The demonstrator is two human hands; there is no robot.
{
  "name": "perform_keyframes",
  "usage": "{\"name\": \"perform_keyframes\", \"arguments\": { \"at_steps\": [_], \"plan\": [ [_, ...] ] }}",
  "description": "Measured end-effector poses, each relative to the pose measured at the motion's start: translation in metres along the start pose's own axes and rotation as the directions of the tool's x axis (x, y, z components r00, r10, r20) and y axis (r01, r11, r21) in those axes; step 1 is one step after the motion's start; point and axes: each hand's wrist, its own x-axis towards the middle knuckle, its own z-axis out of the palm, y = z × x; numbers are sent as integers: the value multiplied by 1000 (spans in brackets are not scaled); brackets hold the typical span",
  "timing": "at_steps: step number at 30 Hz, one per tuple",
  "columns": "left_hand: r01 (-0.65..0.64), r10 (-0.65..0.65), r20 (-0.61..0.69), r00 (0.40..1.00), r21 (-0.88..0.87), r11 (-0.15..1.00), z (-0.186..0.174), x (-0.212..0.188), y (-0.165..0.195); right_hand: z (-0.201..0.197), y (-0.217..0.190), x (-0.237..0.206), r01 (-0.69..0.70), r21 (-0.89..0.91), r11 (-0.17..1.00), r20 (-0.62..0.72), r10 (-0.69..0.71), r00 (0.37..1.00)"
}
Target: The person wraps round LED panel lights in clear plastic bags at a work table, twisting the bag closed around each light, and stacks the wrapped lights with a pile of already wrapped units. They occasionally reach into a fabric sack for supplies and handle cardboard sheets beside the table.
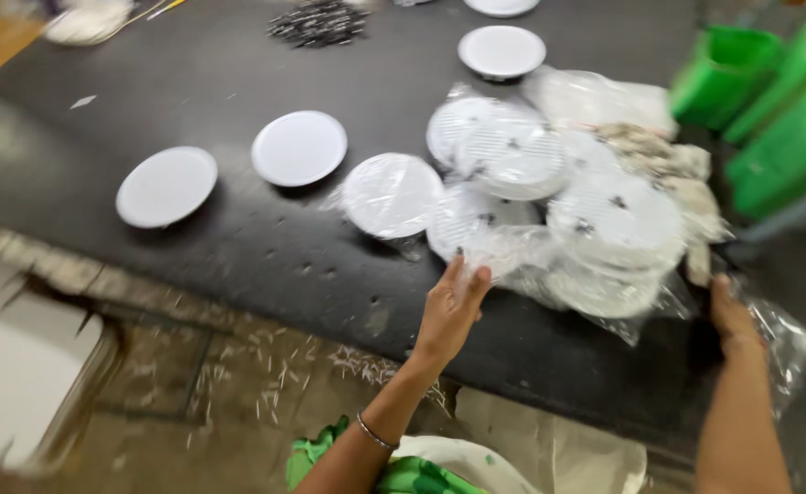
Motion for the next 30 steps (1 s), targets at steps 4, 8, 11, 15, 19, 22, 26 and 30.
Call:
{"name": "perform_keyframes", "arguments": {
  "at_steps": [4, 8, 11, 15, 19, 22, 26, 30],
  "plan": [
    [-121, 136, -197, 971, 83, 989, -32, 3, -11, 8, 15, 9, 87, -183, 979, -193, -123, 973],
    [-143, 128, -333, 934, -22, 989, -73, 7, -19, 27, 35, -8, 416, -405, 814, -517, -579, 631],
    [-57, 4, -343, 939, -142, 988, -109, 12, -14, 33, 22, -49, 487, -358, 796, -644, -588, 488],
    [-60, -6, -320, 948, -194, 979, -153, 9, -7, 67, -55, -168, 884, -6, 466, -681, -650, 338],
    [-53, 15, -267, 964, -134, 990, -207, 2, -8, 162, -163, -313, 810, 385, 443, -251, -794, 554],
    [-102, 158, -367, 917, 167, 981, -272, 0, -7, 208, -240, -371, 605, 678, 418, -98, -764, 638],
    [-101, 43, -476, 878, -96, 990, -392, -4, -7, 262, -288, -418, 468, 780, 416, -15, -736, 677],
    [-95, 19, -547, 837, -111, 989, -457, -4, -19, 312, -308, -439, 478, 762, 436, 20, -754, 657]
  ]
}}
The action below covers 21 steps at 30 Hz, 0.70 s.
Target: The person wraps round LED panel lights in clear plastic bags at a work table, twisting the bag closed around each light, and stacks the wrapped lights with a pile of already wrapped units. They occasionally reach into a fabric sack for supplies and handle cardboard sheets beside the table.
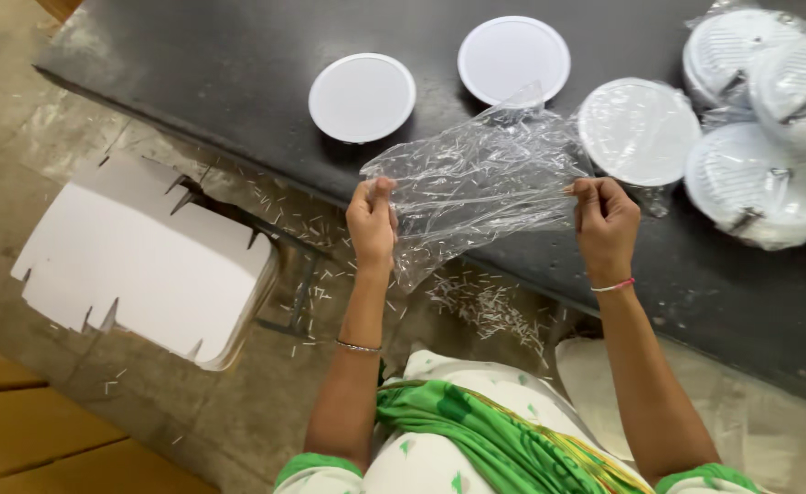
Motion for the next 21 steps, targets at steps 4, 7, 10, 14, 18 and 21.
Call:
{"name": "perform_keyframes", "arguments": {
  "at_steps": [4, 7, 10, 14, 18, 21],
  "plan": [
    [-54, 56, -69, 996, 29, 998, -35, 23, -12, 17, 14, 2, 132, -349, 928, 34, -128, 991],
    [-117, 119, -31, 992, 78, 990, -52, 35, -25, 21, 26, 12, 358, -506, 785, 117, -349, 930],
    [-128, 128, 11, 992, 119, 985, -55, 42, -42, 31, 44, 29, 123, -422, 898, 126, -76, 989],
    [-98, 92, 38, 995, 233, 968, -53, 52, -61, 32, 60, 40, -137, -184, 973, 259, 183, 949],
    [65, -93, 109, 990, 241, 968, -52, 68, -73, 10, 44, 42, -587, 365, 723, 660, 244, 711],
    [115, -203, 304, 931, 283, 952, -39, 78, -85, 15, 35, 44, -408, -125, 904, 784, 342, 519]
  ]
}}
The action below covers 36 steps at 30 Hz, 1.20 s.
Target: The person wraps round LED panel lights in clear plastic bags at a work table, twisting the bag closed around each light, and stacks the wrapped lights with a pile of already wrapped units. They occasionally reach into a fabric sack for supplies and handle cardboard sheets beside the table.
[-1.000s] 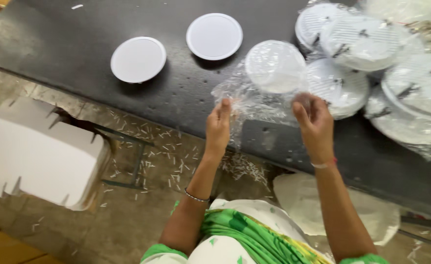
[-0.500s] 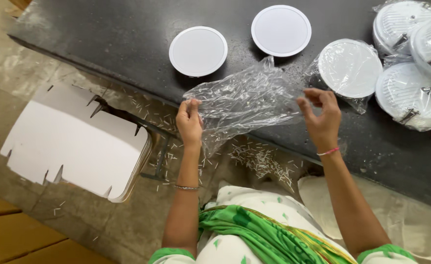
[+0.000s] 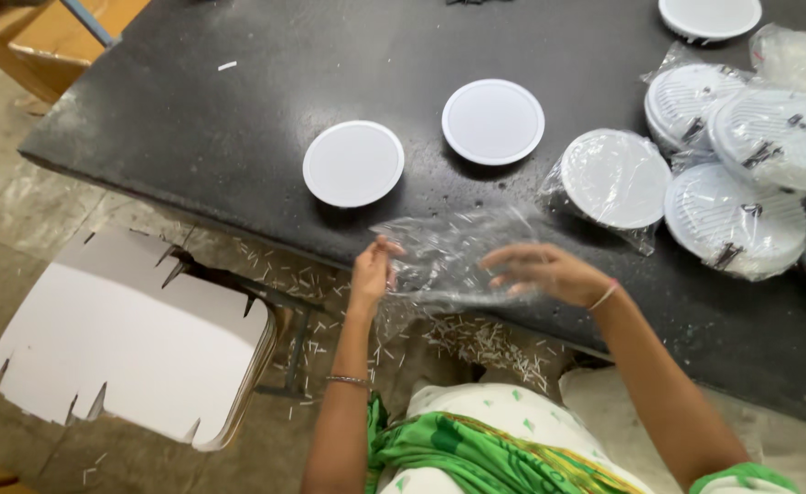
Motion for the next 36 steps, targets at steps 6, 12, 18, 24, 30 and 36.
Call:
{"name": "perform_keyframes", "arguments": {
  "at_steps": [6, 12, 18, 24, 30, 36],
  "plan": [
    [-107, 23, 254, 967, 322, 941, 70, 26, 10, 31, 25, 54, 324, -334, 885, 196, -271, 942],
    [158, -147, 331, 932, -7, 987, 52, 13, 30, 7, 44, 69, 17, -342, 940, -271, -117, 955],
    [-20, 0, 147, 989, 129, 991, 69, 0, 15, 13, 69, 63, 160, -883, 441, 19, -307, 951],
    [-49, 127, -115, 985, 524, 850, 70, -1, 29, -26, 53, 126, 10, -990, 141, -49, -403, 914],
    [-63, 250, -210, 945, 633, 772, 68, -6, 36, -28, 63, 132, 72, -966, 247, -16, -335, 942],
    [121, 260, -380, 888, 737, 664, 63, 3, 43, -37, 38, 155, 43, -963, 267, -61, -369, 928]
  ]
}}
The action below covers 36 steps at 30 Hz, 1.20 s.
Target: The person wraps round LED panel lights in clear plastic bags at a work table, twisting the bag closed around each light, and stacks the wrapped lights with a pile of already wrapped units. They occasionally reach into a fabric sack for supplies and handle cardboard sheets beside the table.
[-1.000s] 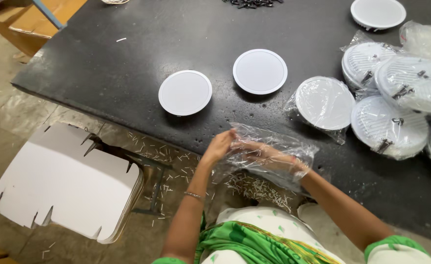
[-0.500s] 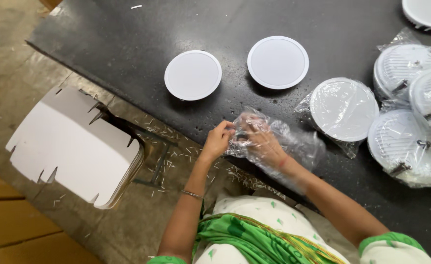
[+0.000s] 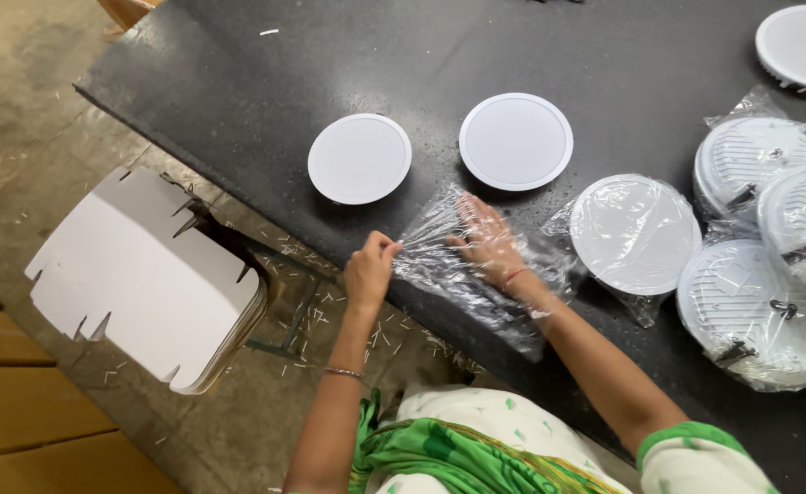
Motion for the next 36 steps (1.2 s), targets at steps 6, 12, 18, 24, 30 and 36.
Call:
{"name": "perform_keyframes", "arguments": {
  "at_steps": [6, 12, 18, 24, 30, 36],
  "plan": [
    [-75, 78, -187, 979, 24, 997, -23, 14, -17, -17, -21, -88, 210, -34, 977, 77, -207, 975],
    [-75, 116, -244, 963, 171, 982, -29, 5, -3, -39, -5, -129, 97, -7, 995, -10, -97, 995],
    [-587, 583, 73, 809, 96, 804, 24, -9, 39, -42, -9, -129, 130, -10, 991, -49, -131, 990],
    [-531, 459, 317, 830, 194, 825, 51, 1, 30, -107, -18, -154, 218, -94, 971, 138, -204, 969],
    [-544, 460, 362, 811, 176, 820, 42, 25, 47, -158, 29, -112, -531, 298, 793, 327, 438, 838],
    [-647, 601, 604, 523, -178, 742, 30, -56, 100, -127, 95, 5, -79, -387, 919, -189, 4, 982]
  ]
}}
